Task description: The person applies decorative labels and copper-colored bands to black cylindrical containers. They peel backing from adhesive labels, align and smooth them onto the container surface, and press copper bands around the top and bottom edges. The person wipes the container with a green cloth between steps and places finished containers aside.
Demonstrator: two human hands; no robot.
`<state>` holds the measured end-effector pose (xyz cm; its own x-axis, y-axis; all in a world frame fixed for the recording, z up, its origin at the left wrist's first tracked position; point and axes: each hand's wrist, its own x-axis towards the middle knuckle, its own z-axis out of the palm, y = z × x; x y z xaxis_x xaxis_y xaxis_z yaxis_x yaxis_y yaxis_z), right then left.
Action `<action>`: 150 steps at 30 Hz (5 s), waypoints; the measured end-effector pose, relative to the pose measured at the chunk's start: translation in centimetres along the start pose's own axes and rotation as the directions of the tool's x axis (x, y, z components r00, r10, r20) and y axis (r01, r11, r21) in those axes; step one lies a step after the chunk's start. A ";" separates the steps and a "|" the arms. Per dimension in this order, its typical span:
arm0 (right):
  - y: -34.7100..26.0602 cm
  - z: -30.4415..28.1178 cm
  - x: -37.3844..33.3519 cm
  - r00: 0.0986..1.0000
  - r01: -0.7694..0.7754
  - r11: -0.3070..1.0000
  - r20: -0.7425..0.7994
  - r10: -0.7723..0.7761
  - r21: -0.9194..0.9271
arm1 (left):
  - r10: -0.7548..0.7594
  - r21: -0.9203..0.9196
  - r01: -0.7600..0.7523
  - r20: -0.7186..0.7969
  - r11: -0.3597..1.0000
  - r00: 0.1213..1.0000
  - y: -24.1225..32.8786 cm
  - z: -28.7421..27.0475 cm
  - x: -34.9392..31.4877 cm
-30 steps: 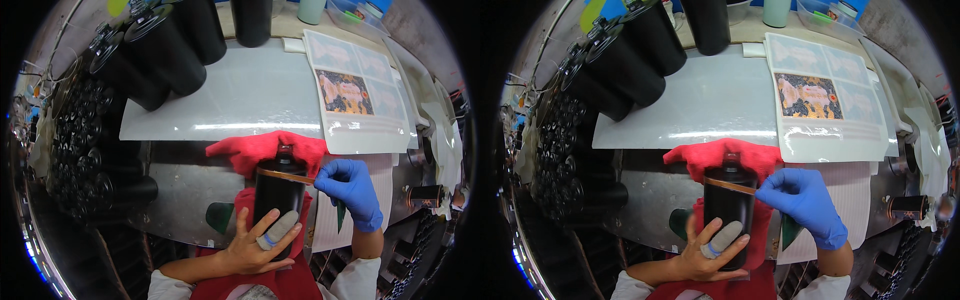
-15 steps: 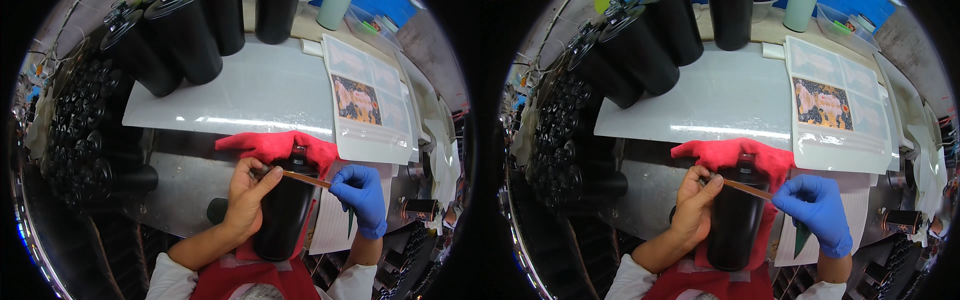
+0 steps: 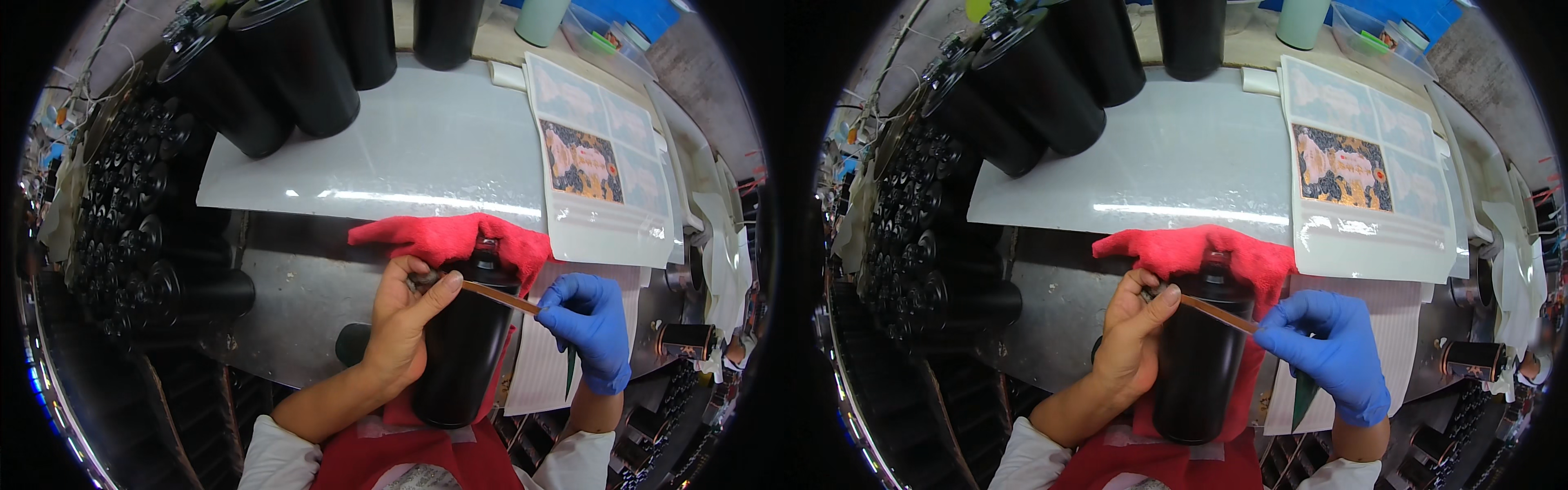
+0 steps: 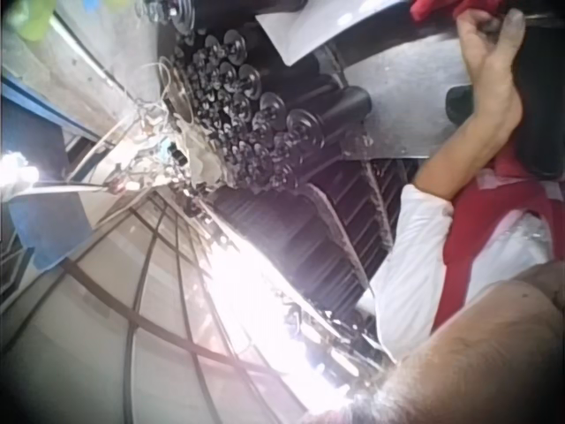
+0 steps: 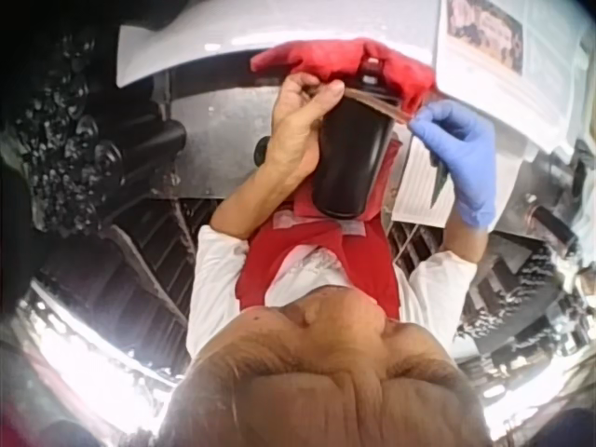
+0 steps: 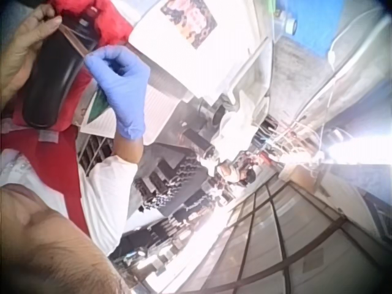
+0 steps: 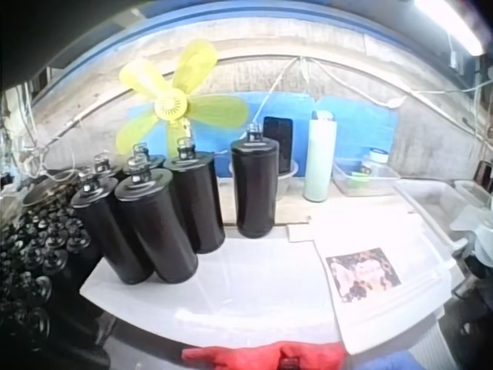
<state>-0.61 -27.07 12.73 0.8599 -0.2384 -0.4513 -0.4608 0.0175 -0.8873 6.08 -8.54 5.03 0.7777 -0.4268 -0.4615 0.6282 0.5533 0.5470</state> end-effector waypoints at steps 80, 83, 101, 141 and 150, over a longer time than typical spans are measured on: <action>4.0 1.8 0.7 0.994 -0.077 0.987 -0.070 0.088 0.142 | 0.404 0.352 -0.468 0.242 0.811 0.882 0.2 0.8 1.3; 4.2 1.7 0.7 0.995 -0.068 0.988 -0.068 0.078 0.142 | 0.397 0.360 -0.490 0.304 0.794 0.866 0.3 0.4 1.3; 4.3 1.9 0.7 0.995 -0.059 0.988 -0.077 0.071 0.143 | 0.410 0.414 -0.475 0.240 0.777 0.880 -0.3 0.3 1.6; -0.8 7.8 -1.7 0.876 0.204 0.862 -0.307 -0.372 -0.464 | -0.015 0.284 -0.736 0.928 -0.615 0.371 -2.2 -4.9 -8.0; 5.7 3.6 -1.2 0.877 0.278 0.954 -0.434 -0.204 0.112 | -0.123 0.596 -0.766 0.801 0.240 0.585 -1.6 -10.2 -5.1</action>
<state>-3.48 -23.24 7.85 0.7536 -0.6340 -0.1734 -0.1765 0.0589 -0.9825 0.86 0.05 -0.57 0.3951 -0.8914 0.2222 -0.4321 0.0332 0.9012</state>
